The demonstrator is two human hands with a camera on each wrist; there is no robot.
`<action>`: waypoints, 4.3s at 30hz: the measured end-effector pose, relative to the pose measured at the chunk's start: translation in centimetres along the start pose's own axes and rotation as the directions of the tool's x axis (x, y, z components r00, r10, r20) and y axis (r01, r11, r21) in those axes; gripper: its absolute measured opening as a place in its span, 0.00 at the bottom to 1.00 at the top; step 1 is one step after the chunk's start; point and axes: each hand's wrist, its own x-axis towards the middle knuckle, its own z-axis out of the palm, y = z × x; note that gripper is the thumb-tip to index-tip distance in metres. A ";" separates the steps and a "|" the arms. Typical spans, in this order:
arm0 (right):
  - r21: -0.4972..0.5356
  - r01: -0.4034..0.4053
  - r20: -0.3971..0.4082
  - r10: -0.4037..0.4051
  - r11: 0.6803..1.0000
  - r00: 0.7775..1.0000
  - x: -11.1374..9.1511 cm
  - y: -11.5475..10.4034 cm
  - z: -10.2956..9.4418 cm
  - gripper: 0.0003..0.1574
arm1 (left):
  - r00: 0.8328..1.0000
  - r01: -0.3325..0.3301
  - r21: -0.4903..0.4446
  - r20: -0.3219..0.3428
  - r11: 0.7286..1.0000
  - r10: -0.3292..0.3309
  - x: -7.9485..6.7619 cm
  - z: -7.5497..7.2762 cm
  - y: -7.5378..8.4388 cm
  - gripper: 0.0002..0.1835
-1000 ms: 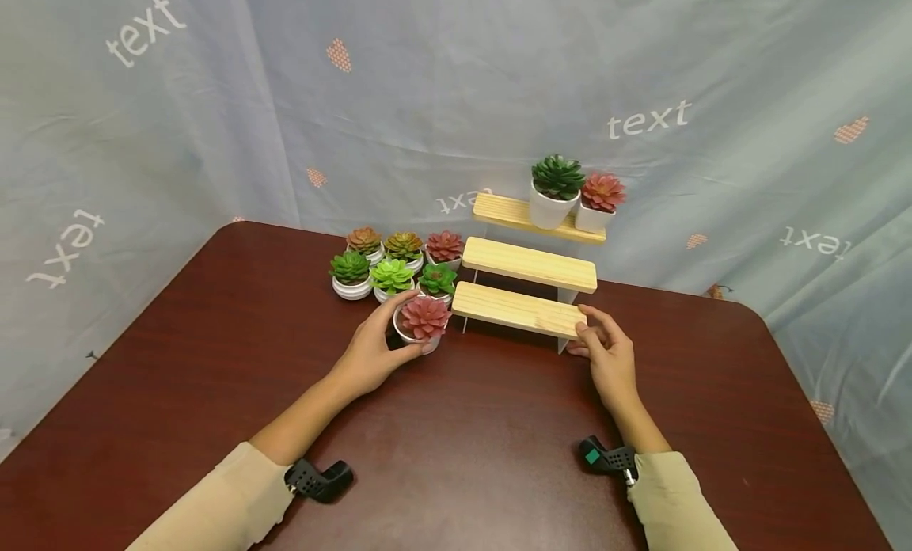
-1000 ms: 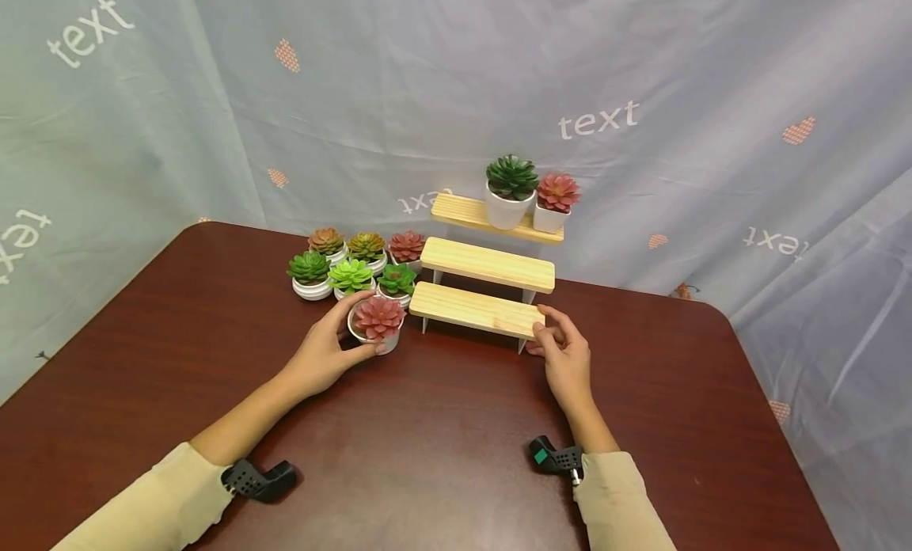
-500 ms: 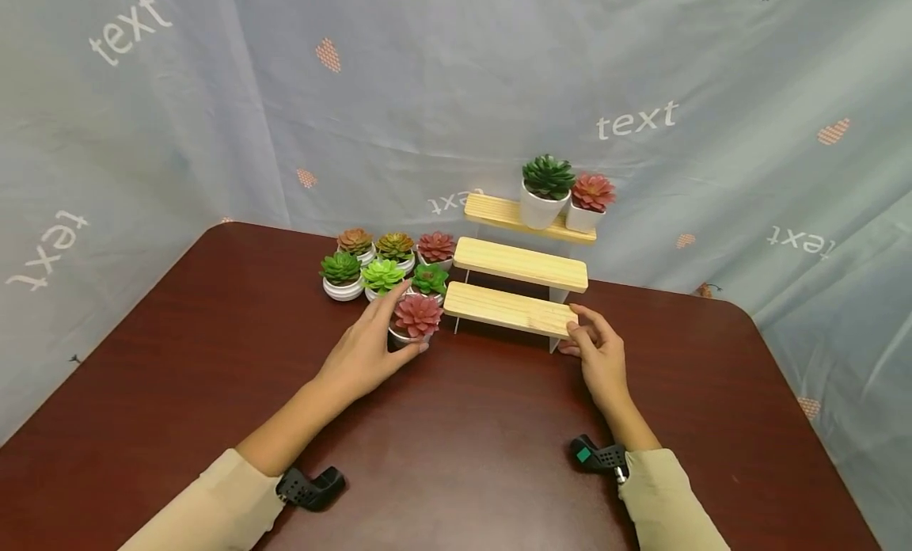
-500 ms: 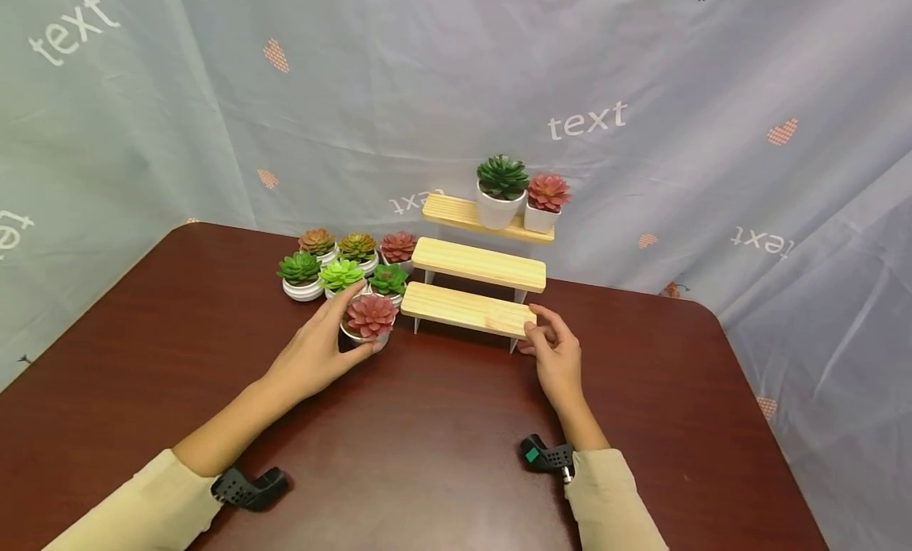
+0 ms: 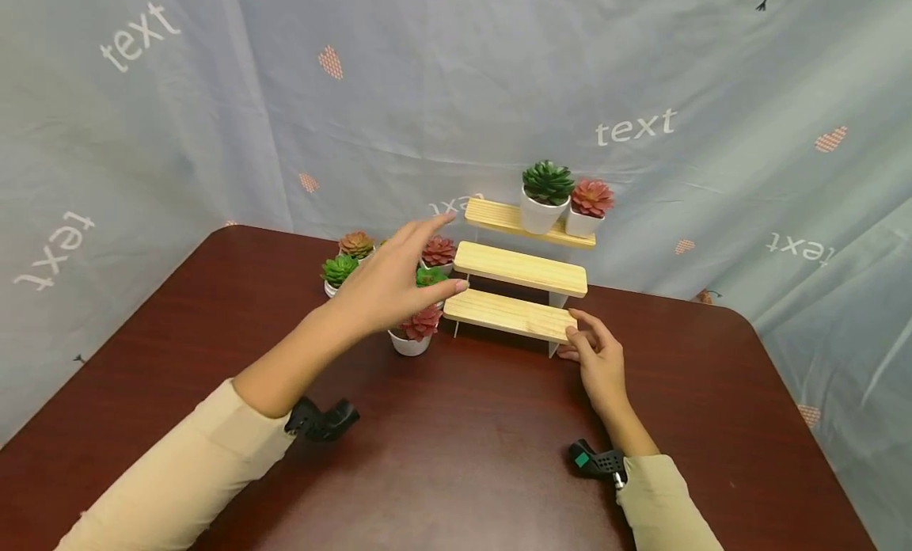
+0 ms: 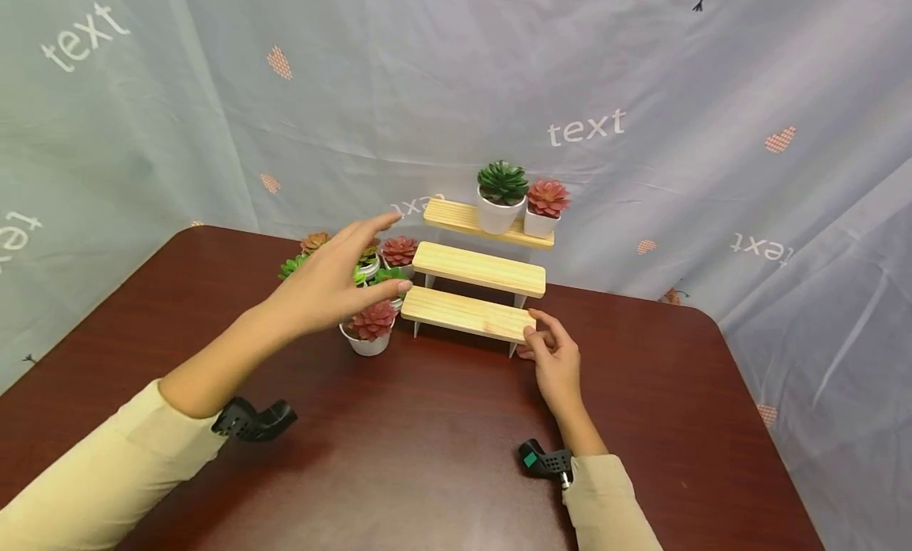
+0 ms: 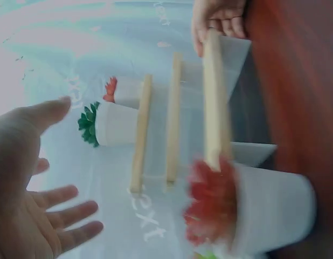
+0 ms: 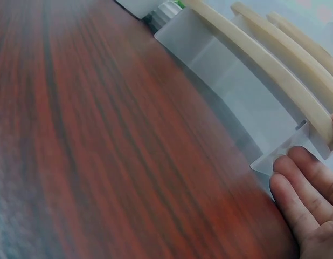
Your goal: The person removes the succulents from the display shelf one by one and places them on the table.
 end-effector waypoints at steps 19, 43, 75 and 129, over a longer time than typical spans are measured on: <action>0.009 -0.004 0.013 0.004 1.000 1.000 0.1 0.3 -0.5 0.22 | 0.993 -0.092 -0.271 0.051 0.958 0.109 12.6 3.7 3.2 0.50; 0.037 -0.009 0.010 0.008 0.999 1.000 0.5 -0.2 0.0 0.21 | 0.996 -0.037 -0.389 -0.093 0.920 0.001 15.5 7.5 3.8 0.45; 0.017 0.011 -0.002 -0.011 1.000 1.000 1.2 0.3 -1.4 0.22 | 0.982 -0.139 -0.546 -0.185 0.826 0.043 5.8 -0.4 2.4 0.45; 0.007 0.023 -0.008 -0.023 1.000 1.000 0.8 0.3 -1.2 0.22 | 0.980 0.080 -0.446 -0.127 0.892 -0.152 -4.8 2.5 -8.8 0.46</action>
